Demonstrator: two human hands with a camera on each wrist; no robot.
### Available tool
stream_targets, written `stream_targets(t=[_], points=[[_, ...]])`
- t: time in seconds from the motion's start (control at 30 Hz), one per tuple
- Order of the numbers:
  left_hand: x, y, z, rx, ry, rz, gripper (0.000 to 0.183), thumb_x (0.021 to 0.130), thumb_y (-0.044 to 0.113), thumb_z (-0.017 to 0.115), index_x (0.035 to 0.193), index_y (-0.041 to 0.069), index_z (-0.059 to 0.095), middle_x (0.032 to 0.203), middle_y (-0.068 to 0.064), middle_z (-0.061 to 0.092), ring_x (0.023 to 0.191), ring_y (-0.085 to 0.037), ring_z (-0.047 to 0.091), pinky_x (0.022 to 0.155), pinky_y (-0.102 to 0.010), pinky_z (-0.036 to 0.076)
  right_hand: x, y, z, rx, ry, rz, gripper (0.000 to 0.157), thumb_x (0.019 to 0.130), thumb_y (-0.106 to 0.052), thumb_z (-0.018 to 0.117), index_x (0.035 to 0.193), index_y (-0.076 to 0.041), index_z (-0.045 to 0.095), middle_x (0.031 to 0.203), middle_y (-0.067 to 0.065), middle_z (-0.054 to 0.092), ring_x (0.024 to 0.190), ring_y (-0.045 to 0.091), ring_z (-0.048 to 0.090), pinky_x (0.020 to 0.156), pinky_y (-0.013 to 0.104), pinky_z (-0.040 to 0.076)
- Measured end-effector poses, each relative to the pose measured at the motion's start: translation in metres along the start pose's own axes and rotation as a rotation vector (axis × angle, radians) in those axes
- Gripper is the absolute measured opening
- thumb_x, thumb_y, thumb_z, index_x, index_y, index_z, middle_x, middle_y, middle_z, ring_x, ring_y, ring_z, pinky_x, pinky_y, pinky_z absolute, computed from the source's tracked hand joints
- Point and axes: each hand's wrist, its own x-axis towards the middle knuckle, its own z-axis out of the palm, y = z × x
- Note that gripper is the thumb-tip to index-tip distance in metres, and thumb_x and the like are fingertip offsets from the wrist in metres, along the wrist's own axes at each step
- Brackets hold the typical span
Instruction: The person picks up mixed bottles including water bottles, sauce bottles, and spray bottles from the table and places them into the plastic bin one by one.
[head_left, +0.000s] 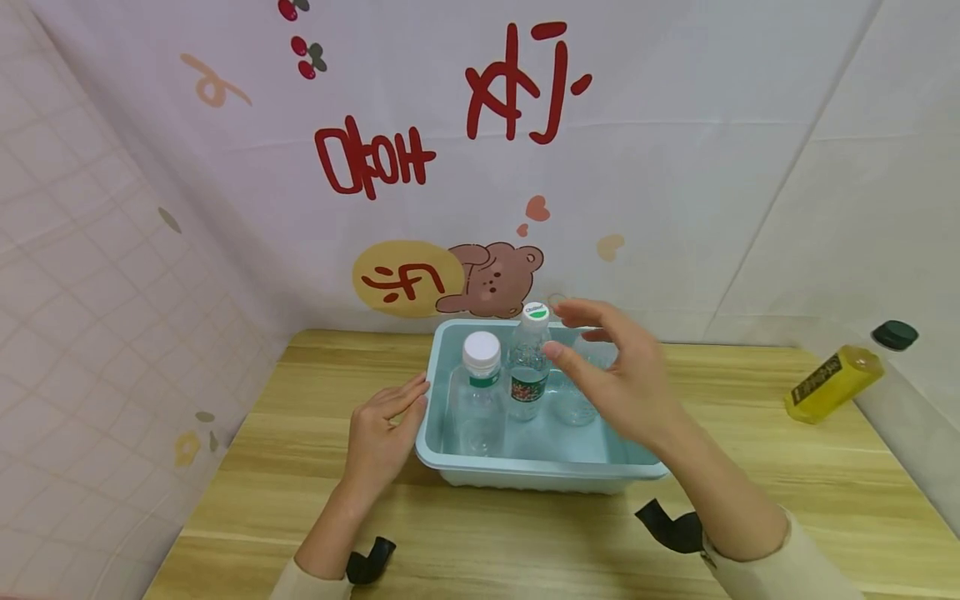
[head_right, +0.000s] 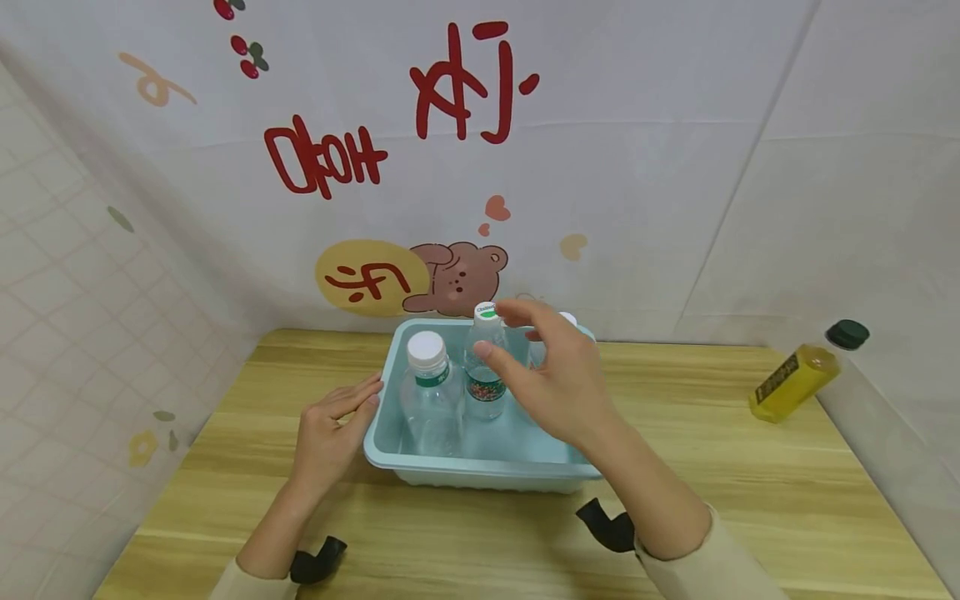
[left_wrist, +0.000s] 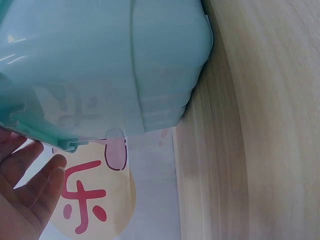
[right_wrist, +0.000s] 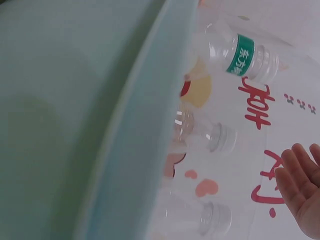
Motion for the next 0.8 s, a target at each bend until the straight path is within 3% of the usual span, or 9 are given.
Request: stream_targets(t=[0.23, 0.5, 0.63, 0.8], points=[[0.002, 0.001, 0.000, -0.002, 0.000, -0.011, 0.025, 0.094, 0.003, 0.075, 0.119, 0.004, 0.079, 0.127, -0.003, 0.073, 0.116, -0.024, 0.071, 0.096, -0.047, 0.056, -0.006, 0.008, -0.025, -0.084, 0.038, -0.065, 0.045, 0.083, 0.006, 0.083, 0.126, 0.000, 0.070, 0.120, 0.007, 0.075, 0.110, 0.016, 0.066, 0.094, 0.021, 0.049], [0.001, 0.001, 0.000, 0.002, 0.006, -0.006, 0.025, 0.093, 0.002, 0.075, 0.117, 0.004, 0.080, 0.126, -0.004, 0.074, 0.115, -0.024, 0.071, 0.097, -0.018, 0.050, -0.010, 0.021, -0.046, -0.193, 0.047, -0.113, 0.048, 0.079, 0.004, 0.085, 0.125, 0.000, 0.070, 0.116, 0.013, 0.074, 0.109, 0.014, 0.065, 0.098, 0.019, 0.045], [0.001, 0.001, 0.001, -0.003, 0.008, -0.008, 0.025, 0.093, 0.002, 0.075, 0.117, 0.004, 0.080, 0.126, -0.004, 0.074, 0.115, -0.024, 0.071, 0.096, -0.013, 0.047, -0.013, 0.028, -0.056, -0.246, 0.054, -0.121, 0.051, 0.079, 0.002, 0.085, 0.127, -0.001, 0.070, 0.118, 0.012, 0.074, 0.112, 0.011, 0.064, 0.100, 0.015, 0.042], [0.001, 0.001, 0.001, -0.008, 0.011, -0.003, 0.024, 0.093, 0.001, 0.075, 0.117, 0.003, 0.080, 0.126, -0.006, 0.074, 0.114, -0.026, 0.072, 0.096, -0.010, 0.047, -0.019, 0.039, -0.067, -0.305, 0.063, -0.128, 0.053, 0.079, 0.000, 0.086, 0.129, -0.001, 0.069, 0.121, 0.015, 0.074, 0.112, 0.022, 0.066, 0.102, 0.012, 0.040]])
